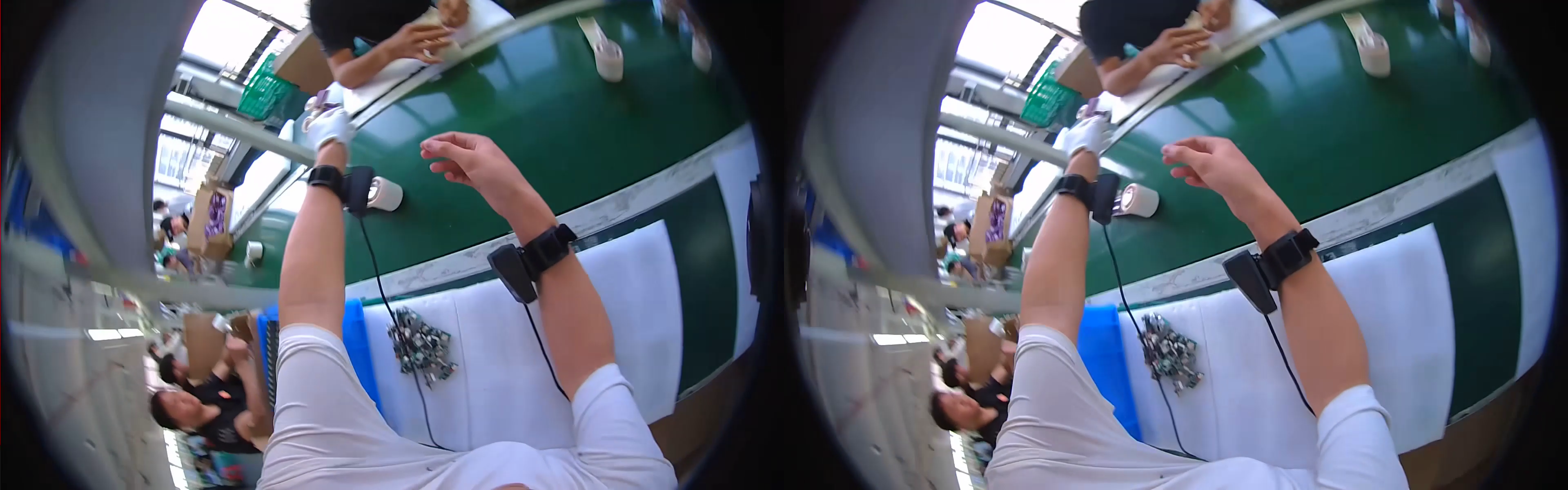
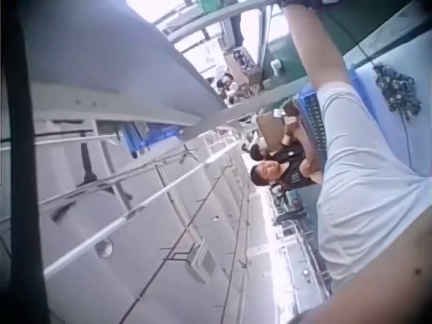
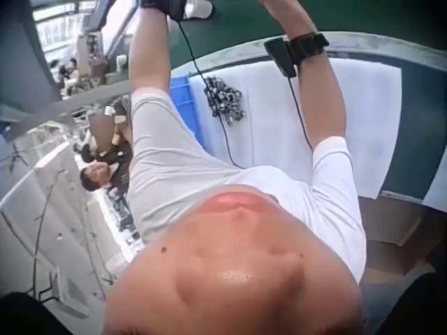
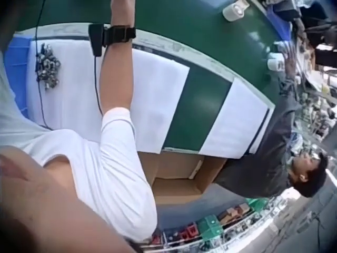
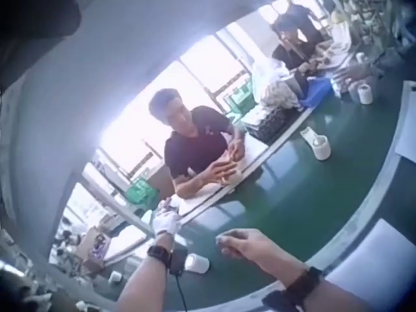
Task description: The person picks up a circuit board and a fan housing, connects the wires, and inserts the board into the housing. They then place the assembly on the conveyor belt and repeat the process with another set of components.
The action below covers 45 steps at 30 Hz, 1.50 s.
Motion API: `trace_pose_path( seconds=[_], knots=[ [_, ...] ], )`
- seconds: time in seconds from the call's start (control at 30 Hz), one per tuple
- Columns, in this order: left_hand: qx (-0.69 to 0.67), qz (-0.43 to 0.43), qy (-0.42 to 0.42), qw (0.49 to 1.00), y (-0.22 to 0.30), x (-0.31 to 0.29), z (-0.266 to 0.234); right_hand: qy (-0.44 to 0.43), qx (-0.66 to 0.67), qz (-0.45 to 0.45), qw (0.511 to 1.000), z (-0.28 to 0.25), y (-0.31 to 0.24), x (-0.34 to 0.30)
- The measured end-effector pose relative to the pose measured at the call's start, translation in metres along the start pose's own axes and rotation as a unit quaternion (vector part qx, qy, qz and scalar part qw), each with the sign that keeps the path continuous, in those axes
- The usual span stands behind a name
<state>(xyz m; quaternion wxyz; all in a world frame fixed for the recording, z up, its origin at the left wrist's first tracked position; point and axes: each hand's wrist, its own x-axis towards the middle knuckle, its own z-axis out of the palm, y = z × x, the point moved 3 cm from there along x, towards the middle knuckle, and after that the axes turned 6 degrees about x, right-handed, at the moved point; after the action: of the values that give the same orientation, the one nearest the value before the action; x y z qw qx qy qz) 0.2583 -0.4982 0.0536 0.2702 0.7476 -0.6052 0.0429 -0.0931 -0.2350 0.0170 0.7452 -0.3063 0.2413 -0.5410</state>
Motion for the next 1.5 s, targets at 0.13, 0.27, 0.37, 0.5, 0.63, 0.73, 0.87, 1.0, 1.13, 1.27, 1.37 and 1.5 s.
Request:
trace_pose_path(
  seconds=[0.13, 0.27, 0.37, 0.5, 0.63, 0.73, 0.87, 1.0, 1.13, 1.27, 1.37, 1.5],
  knots=[
    [0.054, -0.040, -0.133, 0.989, 0.007, 0.027, 0.071, 0.097, -0.050, -0.029, 0.994, -0.056, -0.017, 0.000],
    [0.325, 0.087, -0.139, 0.932, 0.012, 0.035, 0.076, 0.141, -0.083, -0.053, 0.985, -0.055, -0.023, -0.018],
    [0.433, 0.123, -0.113, 0.886, -0.009, 0.054, 0.056, 0.159, -0.056, -0.034, 0.985, -0.036, -0.042, -0.039],
    [0.470, 0.121, -0.117, 0.867, -0.038, 0.104, 0.053, 0.165, -0.015, -0.037, 0.986, -0.038, -0.046, -0.038],
    [0.449, 0.053, -0.124, 0.883, -0.057, 0.134, 0.064, 0.206, -0.051, 0.026, 0.977, -0.057, -0.028, -0.026],
    [0.428, 0.025, -0.135, 0.893, -0.071, 0.140, 0.079, 0.203, -0.042, 0.073, 0.976, -0.066, -0.015, -0.020],
    [0.367, 0.040, -0.075, 0.926, -0.102, 0.144, 0.096, 0.221, -0.028, 0.106, 0.969, -0.077, -0.003, -0.017],
    [0.268, 0.095, -0.146, 0.947, -0.134, 0.161, 0.113, 0.231, -0.001, 0.112, 0.967, -0.079, 0.004, -0.013],
    [0.167, -0.042, -0.206, 0.963, -0.171, 0.174, 0.112, 0.207, 0.024, 0.120, 0.971, -0.073, 0.007, -0.003],
    [0.252, 0.020, -0.086, 0.964, -0.147, 0.169, 0.096, 0.188, 0.023, 0.117, 0.975, -0.076, 0.001, -0.008],
    [0.277, 0.034, -0.096, 0.955, -0.103, 0.086, 0.107, 0.192, -0.016, 0.115, 0.974, -0.079, 0.011, -0.003],
    [0.286, 0.045, -0.112, 0.951, -0.051, 0.076, 0.058, 0.169, -0.055, 0.071, 0.981, -0.080, 0.001, -0.010]
  ],
)
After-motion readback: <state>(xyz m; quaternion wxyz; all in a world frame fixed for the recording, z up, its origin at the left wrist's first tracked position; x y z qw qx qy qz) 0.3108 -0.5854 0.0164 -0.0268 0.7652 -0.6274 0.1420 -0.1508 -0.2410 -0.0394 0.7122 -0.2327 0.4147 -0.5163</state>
